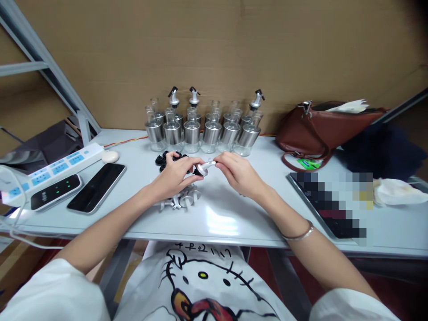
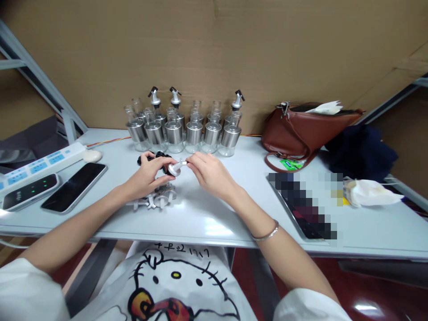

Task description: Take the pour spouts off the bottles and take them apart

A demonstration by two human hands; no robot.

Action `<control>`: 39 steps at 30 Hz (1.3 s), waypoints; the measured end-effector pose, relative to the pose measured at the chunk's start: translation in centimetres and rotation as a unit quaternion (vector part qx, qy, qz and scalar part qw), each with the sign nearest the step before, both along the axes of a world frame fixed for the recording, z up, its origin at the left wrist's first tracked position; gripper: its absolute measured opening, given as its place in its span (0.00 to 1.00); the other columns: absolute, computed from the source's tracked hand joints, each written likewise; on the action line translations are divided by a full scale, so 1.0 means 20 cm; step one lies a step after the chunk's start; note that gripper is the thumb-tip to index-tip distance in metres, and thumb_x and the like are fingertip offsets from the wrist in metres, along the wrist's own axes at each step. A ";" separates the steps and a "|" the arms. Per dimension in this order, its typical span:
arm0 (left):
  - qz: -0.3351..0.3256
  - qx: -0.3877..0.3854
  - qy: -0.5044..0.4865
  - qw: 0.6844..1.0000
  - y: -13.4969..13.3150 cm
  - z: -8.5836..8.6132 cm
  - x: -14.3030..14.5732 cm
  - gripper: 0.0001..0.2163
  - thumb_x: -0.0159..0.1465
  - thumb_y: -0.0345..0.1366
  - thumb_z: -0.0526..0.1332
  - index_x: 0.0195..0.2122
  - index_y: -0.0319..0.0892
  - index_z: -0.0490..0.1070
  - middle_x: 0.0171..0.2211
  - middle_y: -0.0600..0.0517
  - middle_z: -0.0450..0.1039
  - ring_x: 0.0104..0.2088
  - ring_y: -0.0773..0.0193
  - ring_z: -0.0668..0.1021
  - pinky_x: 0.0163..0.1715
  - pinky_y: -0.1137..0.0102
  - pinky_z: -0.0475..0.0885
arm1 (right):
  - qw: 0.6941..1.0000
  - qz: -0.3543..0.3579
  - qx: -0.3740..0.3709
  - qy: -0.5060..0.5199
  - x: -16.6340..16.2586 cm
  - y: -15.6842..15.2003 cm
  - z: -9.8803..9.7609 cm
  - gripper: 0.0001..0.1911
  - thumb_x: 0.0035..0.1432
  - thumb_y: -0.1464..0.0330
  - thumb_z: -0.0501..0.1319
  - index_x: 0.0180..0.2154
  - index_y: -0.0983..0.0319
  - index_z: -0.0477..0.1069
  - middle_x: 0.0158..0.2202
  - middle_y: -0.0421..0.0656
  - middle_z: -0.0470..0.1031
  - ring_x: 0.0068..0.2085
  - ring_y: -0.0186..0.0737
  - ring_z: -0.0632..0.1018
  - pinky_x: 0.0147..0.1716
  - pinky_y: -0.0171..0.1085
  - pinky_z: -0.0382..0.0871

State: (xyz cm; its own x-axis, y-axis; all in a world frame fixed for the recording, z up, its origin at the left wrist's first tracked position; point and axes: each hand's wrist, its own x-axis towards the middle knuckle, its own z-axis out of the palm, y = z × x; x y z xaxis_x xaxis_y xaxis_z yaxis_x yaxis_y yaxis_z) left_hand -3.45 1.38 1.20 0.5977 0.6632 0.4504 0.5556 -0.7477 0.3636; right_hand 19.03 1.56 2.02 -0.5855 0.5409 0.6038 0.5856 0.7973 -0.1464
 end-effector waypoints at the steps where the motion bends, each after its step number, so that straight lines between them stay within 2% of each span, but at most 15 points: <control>1: 0.003 0.015 0.013 1.000 0.00 0.00 0.00 0.16 0.67 0.47 0.54 0.50 0.43 0.63 0.40 0.50 0.75 0.38 0.62 0.74 0.50 0.61 0.51 | 1.000 -0.002 0.008 -0.002 0.00 0.00 0.00 0.13 0.68 0.67 0.46 0.39 0.62 0.67 0.32 0.45 0.73 0.32 0.40 0.72 0.32 0.38 0.65; 4: 0.011 0.040 0.030 0.999 0.00 -0.01 0.00 0.18 0.68 0.49 0.50 0.50 0.42 0.63 0.39 0.49 0.75 0.38 0.61 0.74 0.50 0.61 0.51 | 0.999 0.000 0.032 0.001 0.00 0.01 0.00 0.13 0.68 0.67 0.46 0.39 0.62 0.68 0.31 0.45 0.73 0.31 0.39 0.73 0.32 0.37 0.65; 8: 0.010 0.030 0.025 0.999 0.00 0.00 0.00 0.19 0.68 0.50 0.49 0.50 0.41 0.64 0.39 0.48 0.75 0.38 0.60 0.74 0.50 0.60 0.51 | 0.998 0.001 0.054 0.010 0.00 0.01 -0.01 0.13 0.68 0.67 0.47 0.38 0.62 0.68 0.30 0.44 0.74 0.30 0.38 0.73 0.31 0.36 0.65; 15: 0.003 0.002 0.001 1.000 0.00 -0.01 -0.01 0.18 0.69 0.49 0.47 0.49 0.42 0.63 0.39 0.48 0.75 0.38 0.60 0.74 0.51 0.59 0.51 | 0.997 0.018 0.068 0.029 0.00 0.02 -0.02 0.11 0.67 0.67 0.50 0.37 0.63 0.70 0.30 0.45 0.76 0.29 0.38 0.74 0.31 0.35 0.66; 21: 0.010 0.031 0.015 0.999 0.00 -0.01 -0.01 0.19 0.68 0.50 0.47 0.51 0.42 0.63 0.39 0.48 0.75 0.37 0.60 0.73 0.50 0.60 0.51 | 0.996 0.007 0.079 0.041 0.00 0.02 -0.02 0.10 0.66 0.67 0.52 0.37 0.63 0.70 0.29 0.44 0.76 0.29 0.37 0.74 0.30 0.36 0.66; 25: 0.020 0.025 0.018 0.999 0.00 -0.01 0.00 0.20 0.69 0.51 0.45 0.48 0.41 0.65 0.36 0.49 0.75 0.36 0.60 0.73 0.50 0.59 0.51 | 0.997 0.006 0.076 0.034 0.00 0.02 -0.02 0.10 0.66 0.67 0.52 0.37 0.62 0.70 0.29 0.43 0.76 0.29 0.37 0.74 0.30 0.35 0.66; 31: 0.024 -0.013 -0.003 1.000 0.00 0.01 0.00 0.24 0.68 0.54 0.41 0.45 0.41 0.67 0.35 0.49 0.75 0.35 0.60 0.73 0.51 0.58 0.51 | 0.996 -0.002 0.086 0.017 0.00 0.01 -0.03 0.11 0.66 0.66 0.53 0.36 0.63 0.71 0.29 0.44 0.77 0.29 0.37 0.75 0.31 0.36 0.67; 36: 0.007 -0.105 -0.036 0.994 -0.01 0.04 0.01 0.27 0.66 0.57 0.39 0.37 0.41 0.67 0.34 0.50 0.76 0.35 0.61 0.73 0.51 0.58 0.51 | 0.994 -0.006 0.107 0.002 -0.01 -0.01 -0.02 0.11 0.66 0.67 0.53 0.35 0.64 0.71 0.29 0.45 0.77 0.27 0.36 0.74 0.30 0.35 0.66; 39: 0.000 -0.147 -0.062 0.987 -0.01 0.05 0.02 0.30 0.65 0.60 0.37 0.32 0.41 0.67 0.29 0.50 0.76 0.31 0.62 0.72 0.48 0.61 0.56 | 0.994 -0.009 0.109 -0.015 -0.01 -0.02 -0.02 0.12 0.66 0.67 0.53 0.35 0.64 0.72 0.28 0.45 0.77 0.27 0.37 0.73 0.30 0.36 0.66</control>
State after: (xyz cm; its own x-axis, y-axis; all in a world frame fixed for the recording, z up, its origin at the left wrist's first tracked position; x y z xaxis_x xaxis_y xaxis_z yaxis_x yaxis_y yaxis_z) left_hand -3.08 1.23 2.19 0.5500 0.7765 0.3075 0.4935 -0.5992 0.6304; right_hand 18.75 1.22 1.70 -0.5965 0.4100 0.6900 0.6021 0.7971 0.0468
